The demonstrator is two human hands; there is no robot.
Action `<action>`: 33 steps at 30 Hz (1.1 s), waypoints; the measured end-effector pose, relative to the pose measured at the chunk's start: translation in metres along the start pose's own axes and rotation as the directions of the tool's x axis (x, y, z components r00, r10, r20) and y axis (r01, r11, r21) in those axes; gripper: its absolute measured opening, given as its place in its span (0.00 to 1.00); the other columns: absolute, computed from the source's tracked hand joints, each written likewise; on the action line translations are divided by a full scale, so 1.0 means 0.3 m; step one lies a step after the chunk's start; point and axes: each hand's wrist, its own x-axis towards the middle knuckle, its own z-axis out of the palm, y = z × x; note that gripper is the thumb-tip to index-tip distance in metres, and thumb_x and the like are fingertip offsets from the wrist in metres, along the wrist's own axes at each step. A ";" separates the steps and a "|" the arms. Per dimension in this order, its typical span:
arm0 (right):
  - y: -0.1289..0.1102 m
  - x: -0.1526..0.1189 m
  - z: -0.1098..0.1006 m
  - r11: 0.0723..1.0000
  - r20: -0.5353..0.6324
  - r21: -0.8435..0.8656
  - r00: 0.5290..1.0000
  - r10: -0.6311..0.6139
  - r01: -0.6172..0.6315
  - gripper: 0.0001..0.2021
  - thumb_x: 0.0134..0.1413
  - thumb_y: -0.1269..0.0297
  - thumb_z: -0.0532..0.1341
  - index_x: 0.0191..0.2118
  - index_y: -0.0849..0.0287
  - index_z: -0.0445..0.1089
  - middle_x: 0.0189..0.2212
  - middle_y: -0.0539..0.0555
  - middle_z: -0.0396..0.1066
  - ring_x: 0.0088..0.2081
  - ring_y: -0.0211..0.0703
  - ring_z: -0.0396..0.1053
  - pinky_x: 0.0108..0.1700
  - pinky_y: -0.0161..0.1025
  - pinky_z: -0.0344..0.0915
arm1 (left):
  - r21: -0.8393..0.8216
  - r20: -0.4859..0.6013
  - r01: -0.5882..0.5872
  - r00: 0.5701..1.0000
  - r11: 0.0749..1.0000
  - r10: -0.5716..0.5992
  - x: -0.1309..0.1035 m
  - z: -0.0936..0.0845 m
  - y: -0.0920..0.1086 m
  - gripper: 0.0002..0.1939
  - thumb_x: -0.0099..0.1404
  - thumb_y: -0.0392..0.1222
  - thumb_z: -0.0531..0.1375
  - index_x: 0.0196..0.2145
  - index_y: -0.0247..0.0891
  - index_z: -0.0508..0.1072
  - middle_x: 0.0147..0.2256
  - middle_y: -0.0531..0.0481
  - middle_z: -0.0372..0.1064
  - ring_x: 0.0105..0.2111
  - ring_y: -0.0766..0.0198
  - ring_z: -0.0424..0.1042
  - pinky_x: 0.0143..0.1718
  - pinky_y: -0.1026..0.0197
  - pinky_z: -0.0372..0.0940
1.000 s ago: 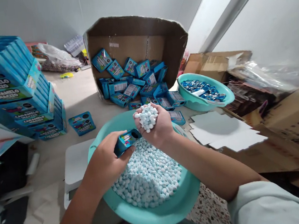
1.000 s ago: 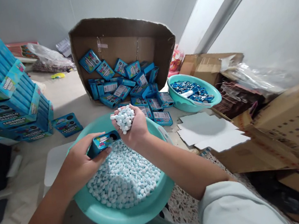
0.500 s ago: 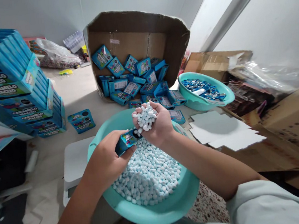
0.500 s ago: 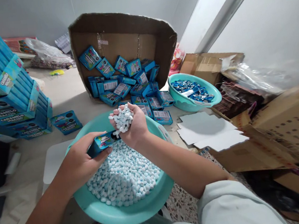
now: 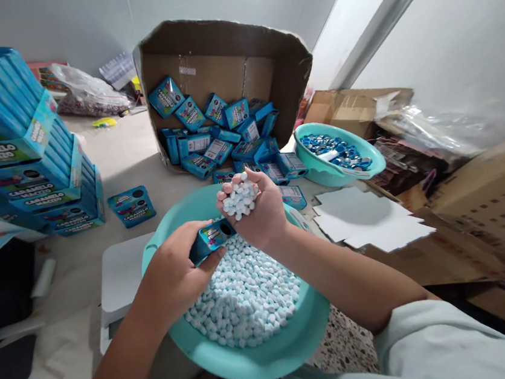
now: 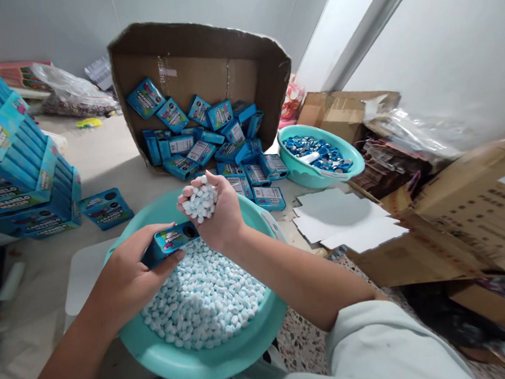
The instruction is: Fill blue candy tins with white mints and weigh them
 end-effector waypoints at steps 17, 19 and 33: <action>0.008 0.005 -0.006 0.997 -0.004 -0.062 0.999 -0.046 0.046 0.18 0.63 0.58 0.56 0.23 0.58 0.65 0.18 0.48 0.66 0.23 0.35 0.66 0.28 0.31 0.65 | -0.027 0.016 -0.014 1.000 1.000 0.015 0.003 -0.012 0.022 0.16 0.68 0.45 0.62 0.52 0.40 0.74 0.48 0.46 0.78 0.48 0.54 0.77 0.49 0.54 0.73; 0.008 0.004 -0.004 0.997 -0.008 -0.063 0.999 -0.049 0.048 0.18 0.64 0.58 0.55 0.23 0.58 0.65 0.19 0.49 0.67 0.23 0.35 0.66 0.27 0.31 0.65 | -0.024 0.010 -0.018 1.000 1.000 0.018 0.004 -0.011 0.021 0.16 0.68 0.45 0.62 0.52 0.40 0.74 0.48 0.45 0.78 0.48 0.54 0.77 0.50 0.54 0.73; 0.014 0.003 -0.019 0.985 0.040 -0.146 0.995 -0.086 0.092 0.20 0.64 0.59 0.55 0.20 0.57 0.60 0.19 0.48 0.67 0.23 0.35 0.66 0.30 0.32 0.66 | -0.033 0.015 -0.022 1.000 0.999 0.022 0.003 -0.010 0.017 0.16 0.68 0.45 0.61 0.52 0.40 0.73 0.49 0.45 0.77 0.49 0.53 0.76 0.50 0.53 0.72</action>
